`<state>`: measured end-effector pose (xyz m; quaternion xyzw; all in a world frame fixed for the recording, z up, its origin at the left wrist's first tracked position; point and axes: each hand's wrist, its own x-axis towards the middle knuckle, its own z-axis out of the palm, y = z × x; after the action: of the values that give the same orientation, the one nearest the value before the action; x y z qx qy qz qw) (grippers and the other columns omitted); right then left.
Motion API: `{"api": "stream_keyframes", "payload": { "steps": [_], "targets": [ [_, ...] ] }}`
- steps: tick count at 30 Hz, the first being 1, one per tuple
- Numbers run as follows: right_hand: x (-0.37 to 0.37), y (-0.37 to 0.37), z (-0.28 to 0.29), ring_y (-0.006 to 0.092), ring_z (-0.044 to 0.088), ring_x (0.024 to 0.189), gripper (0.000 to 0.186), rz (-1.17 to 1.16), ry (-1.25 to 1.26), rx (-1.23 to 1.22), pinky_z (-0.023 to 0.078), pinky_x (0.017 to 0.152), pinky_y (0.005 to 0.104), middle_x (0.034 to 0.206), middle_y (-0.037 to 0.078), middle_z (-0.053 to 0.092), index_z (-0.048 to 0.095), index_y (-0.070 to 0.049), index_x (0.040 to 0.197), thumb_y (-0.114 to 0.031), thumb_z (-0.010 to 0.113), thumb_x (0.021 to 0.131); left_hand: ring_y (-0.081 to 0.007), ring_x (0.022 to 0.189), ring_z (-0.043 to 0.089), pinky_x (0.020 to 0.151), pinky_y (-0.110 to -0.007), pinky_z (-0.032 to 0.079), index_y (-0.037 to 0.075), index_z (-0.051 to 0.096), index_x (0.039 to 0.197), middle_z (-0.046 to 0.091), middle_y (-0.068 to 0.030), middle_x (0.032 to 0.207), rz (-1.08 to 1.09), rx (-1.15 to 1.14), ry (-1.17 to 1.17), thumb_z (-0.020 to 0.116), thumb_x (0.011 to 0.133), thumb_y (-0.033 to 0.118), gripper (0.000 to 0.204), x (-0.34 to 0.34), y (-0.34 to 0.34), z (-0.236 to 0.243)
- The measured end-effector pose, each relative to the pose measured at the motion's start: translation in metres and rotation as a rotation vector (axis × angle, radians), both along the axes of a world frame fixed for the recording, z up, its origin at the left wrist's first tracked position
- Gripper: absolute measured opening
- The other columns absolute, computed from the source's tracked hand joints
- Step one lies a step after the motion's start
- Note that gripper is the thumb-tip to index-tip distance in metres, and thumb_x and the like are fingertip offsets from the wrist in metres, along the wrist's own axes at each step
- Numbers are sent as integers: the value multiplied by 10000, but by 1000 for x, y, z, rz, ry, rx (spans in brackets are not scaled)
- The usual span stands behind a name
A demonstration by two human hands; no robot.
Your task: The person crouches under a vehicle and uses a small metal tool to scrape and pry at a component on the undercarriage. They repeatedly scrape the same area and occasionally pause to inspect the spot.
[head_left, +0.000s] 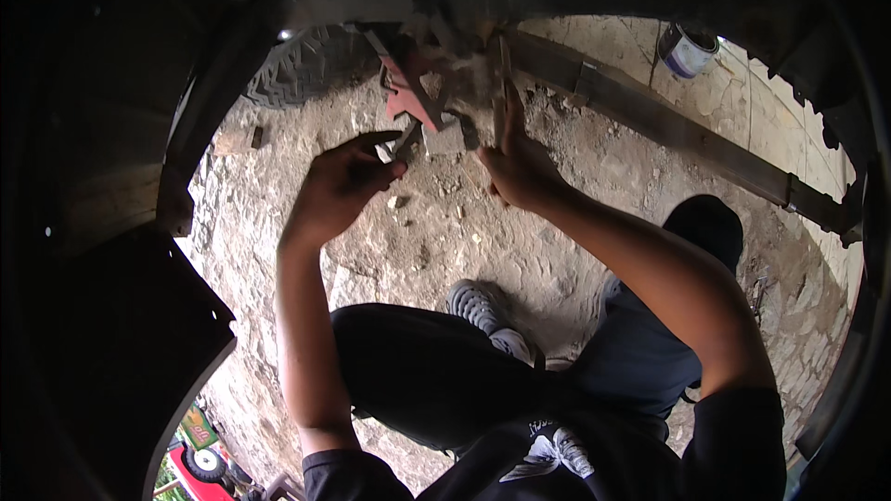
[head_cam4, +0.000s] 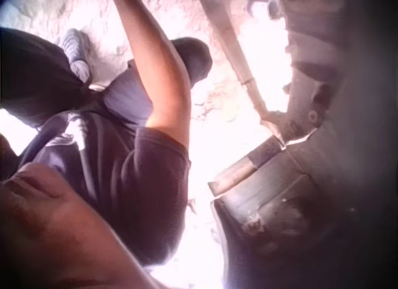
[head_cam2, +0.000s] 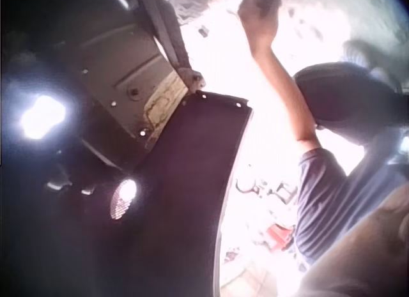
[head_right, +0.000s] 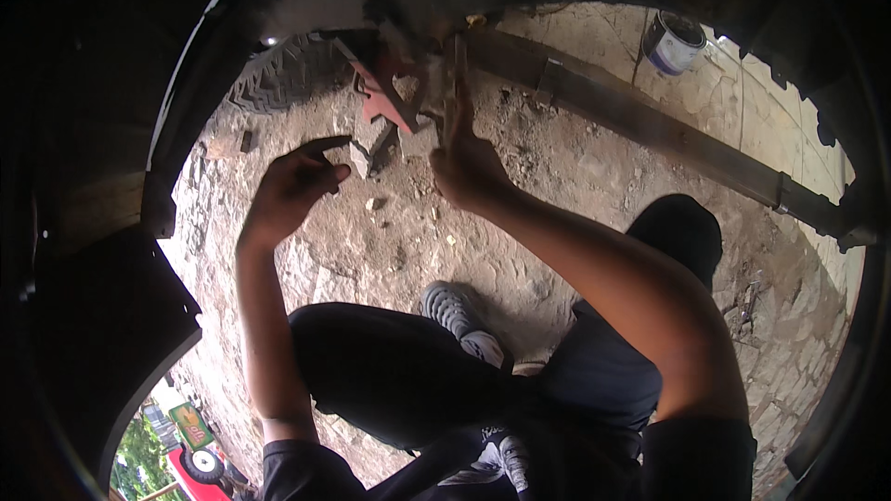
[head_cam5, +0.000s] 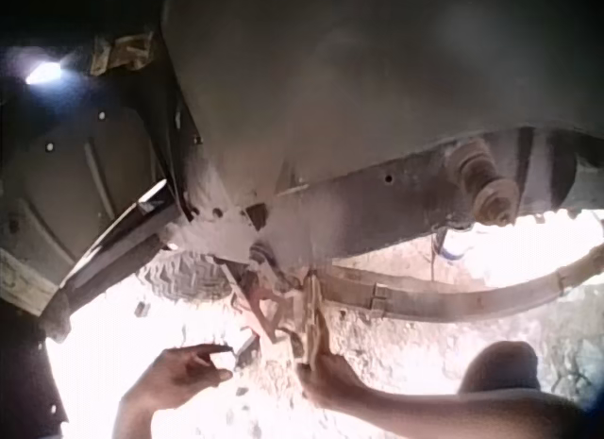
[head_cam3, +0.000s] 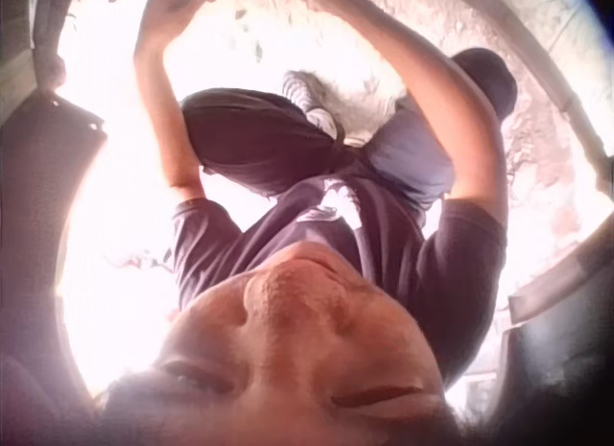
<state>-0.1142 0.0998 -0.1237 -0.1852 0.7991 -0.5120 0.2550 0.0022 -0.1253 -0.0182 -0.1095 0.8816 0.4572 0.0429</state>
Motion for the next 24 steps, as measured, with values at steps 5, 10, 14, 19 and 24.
{"api": "stream_keyframes", "payload": {
  "steps": [5, 10, 14, 19, 24],
  "targets": [
    [13, 46, 43, 376, 722, 677, 901, 59, -160, 65, 617, 632, 476, 1096, 327, 707, -57, -135, 1643, -202, 562, 992, -68, 754, 622, 726, -248, 507, 21, 642, 1365, 685, 2, 798, -56, -43, -133, 782, 966, 265, 488, -4, 1, -1],
    [10, 71, 18, 483, 716, 820, 795, 139, 92, 128, 552, 756, 575, 956, 310, 712, 82, -115, 1643, -262, 561, 1025, -97, 758, 625, 739, -273, 515, 5, 623, 1378, 694, -27, 800, -130, -85, -210, 774, 970, 315, 534, -14, 2, 7],
    [-6, 78, 26, 476, 718, 863, 730, 62, -65, 130, 550, 784, 562, 968, 292, 720, 165, -89, 1629, -243, 555, 1031, -105, 741, 583, 721, -282, 488, 16, 635, 1362, 645, -23, 767, -166, -150, -222, 764, 968, 370, 545, -37, 19, 10],
    [-31, 99, 27, 494, 707, 908, 689, -8, 413, 207, 543, 830, 569, 983, 310, 711, 204, -87, 1629, -188, 549, 1042, -200, 810, 676, 787, -369, 536, 6, 644, 1346, 700, -98, 796, -265, -223, -210, 734, 946, 518, 655, -56, 39, -4],
    [-52, 101, 26, 505, 703, 910, 670, 22, 644, 126, 545, 846, 579, 965, 311, 711, 222, -91, 1627, -186, 546, 1048, -118, 643, 571, 634, -313, 471, 42, 697, 1263, 597, -11, 697, -321, -255, -292, 752, 965, 409, 476, -70, 47, -9]
  ]
}}
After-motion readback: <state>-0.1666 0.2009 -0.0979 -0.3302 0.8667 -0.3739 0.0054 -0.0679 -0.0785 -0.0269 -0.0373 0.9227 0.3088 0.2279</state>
